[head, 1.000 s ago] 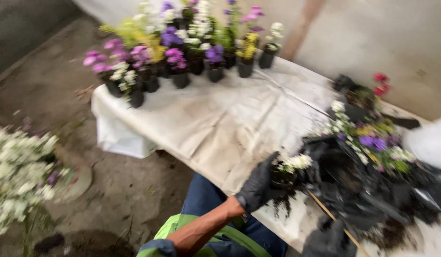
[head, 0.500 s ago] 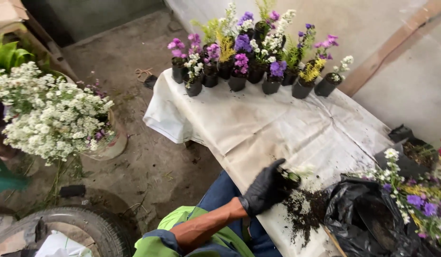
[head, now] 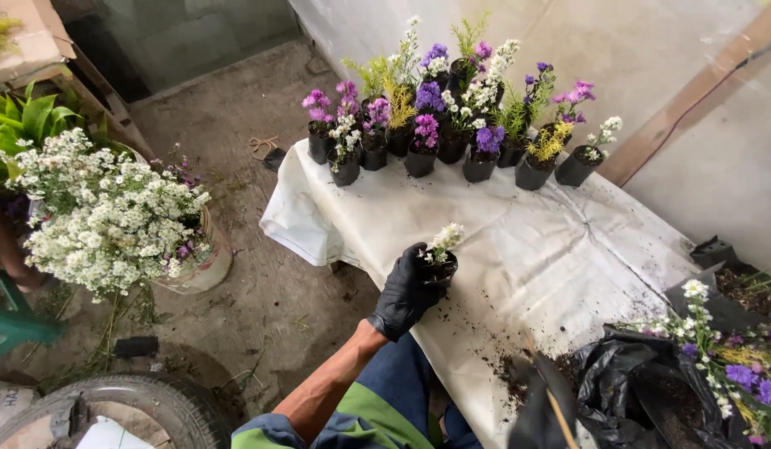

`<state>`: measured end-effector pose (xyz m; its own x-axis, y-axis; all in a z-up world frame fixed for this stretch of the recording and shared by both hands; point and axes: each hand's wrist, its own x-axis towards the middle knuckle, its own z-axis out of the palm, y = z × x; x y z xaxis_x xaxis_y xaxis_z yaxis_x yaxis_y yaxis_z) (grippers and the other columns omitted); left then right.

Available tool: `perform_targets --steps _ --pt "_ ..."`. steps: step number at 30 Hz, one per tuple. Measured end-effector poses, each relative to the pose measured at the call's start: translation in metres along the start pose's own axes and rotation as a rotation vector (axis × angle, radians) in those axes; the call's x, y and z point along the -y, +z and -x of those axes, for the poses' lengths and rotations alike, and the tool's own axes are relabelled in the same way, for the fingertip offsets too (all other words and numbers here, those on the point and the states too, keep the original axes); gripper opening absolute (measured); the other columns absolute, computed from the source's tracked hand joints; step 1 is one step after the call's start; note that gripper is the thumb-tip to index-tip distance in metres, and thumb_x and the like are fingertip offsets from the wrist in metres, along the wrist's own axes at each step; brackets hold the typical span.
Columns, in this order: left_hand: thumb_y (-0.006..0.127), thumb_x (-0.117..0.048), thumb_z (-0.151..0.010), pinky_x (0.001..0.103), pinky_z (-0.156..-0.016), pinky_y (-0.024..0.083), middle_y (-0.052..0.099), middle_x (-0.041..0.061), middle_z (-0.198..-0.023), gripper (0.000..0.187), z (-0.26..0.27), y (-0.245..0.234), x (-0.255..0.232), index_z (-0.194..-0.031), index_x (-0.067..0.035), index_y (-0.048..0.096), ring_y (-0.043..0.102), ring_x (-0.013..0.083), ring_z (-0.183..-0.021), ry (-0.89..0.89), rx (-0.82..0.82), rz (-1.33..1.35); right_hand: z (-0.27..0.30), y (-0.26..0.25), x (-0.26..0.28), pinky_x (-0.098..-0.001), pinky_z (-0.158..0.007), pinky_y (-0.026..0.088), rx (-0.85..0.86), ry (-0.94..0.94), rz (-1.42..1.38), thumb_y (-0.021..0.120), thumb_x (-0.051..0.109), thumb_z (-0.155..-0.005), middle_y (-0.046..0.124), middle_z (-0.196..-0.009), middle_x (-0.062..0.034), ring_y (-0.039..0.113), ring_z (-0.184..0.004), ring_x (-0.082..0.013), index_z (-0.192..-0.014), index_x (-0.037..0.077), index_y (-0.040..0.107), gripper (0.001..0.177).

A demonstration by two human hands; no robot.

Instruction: Transplanting small flowers into plastic pots using soil and a trowel

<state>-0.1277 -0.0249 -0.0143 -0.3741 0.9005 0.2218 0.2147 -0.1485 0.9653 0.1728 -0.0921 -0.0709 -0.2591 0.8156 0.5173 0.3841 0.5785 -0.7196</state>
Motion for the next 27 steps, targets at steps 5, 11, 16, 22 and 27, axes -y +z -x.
perform_targets --steps 5,11,16,22,27 --pt "0.088 -0.01 -0.076 0.047 -0.083 0.064 0.061 0.019 -0.108 0.078 -0.004 0.0 0.01 -0.142 -0.004 0.045 0.073 0.039 -0.103 -0.011 -0.044 0.091 -0.132 0.093 0.062 -0.0358 -0.087 0.064 0.001 -0.061 0.037 0.063 0.002 -0.1 0.071 -0.119 -0.0167 0.073 -0.106 -0.031 -0.126 0.0 0.067 0.027" --pt "0.089 -0.023 -0.078 0.048 -0.082 0.064 0.06 0.019 -0.107 0.074 -0.041 -0.032 0.003 -0.137 -0.003 0.049 0.073 0.0419 -0.099 0.012 -0.097 -0.02 -0.179 0.179 0.011 -0.0387 -0.086 0.064 0.061 -0.042 -0.014 0.078 -0.007 -0.079 0.073 -0.114 -0.0148 0.072 -0.108 -0.0378 -0.119 0.005 0.074 0.042" --pt "0.089 -0.024 -0.078 0.05 -0.089 0.062 0.066 0.013 -0.11 0.074 -0.093 -0.062 0.025 -0.139 -0.012 0.049 0.072 0.0375 -0.105 0.039 -0.091 -0.067 -0.234 0.218 0.034 -0.0475 -0.082 0.065 0.051 -0.011 -0.022 0.074 -0.006 -0.085 0.074 -0.109 -0.0207 0.072 -0.101 -0.0428 -0.118 0.004 0.074 0.034" --pt "0.086 -0.022 -0.08 0.054 -0.09 0.06 0.066 0.02 -0.109 0.07 -0.153 -0.067 0.057 -0.138 -0.009 0.05 0.069 0.0434 -0.106 0.095 -0.145 -0.191 -0.277 0.276 -0.003 -0.049 -0.083 0.064 -0.053 -0.005 0.017 0.077 -0.002 -0.087 0.074 -0.11 -0.0209 0.071 -0.102 -0.0447 -0.119 0.004 0.075 0.032" --pt "0.087 -0.021 -0.08 0.052 -0.092 0.06 0.067 0.016 -0.11 0.072 -0.177 -0.083 0.056 -0.14 -0.013 0.048 0.07 0.0401 -0.106 0.054 -0.167 -0.159 -0.296 0.303 -0.023 -0.0435 -0.088 0.063 -0.06 -0.009 0.076 0.075 0.006 -0.088 0.076 -0.111 -0.0161 0.072 -0.107 -0.0373 -0.115 0.01 0.079 0.028"
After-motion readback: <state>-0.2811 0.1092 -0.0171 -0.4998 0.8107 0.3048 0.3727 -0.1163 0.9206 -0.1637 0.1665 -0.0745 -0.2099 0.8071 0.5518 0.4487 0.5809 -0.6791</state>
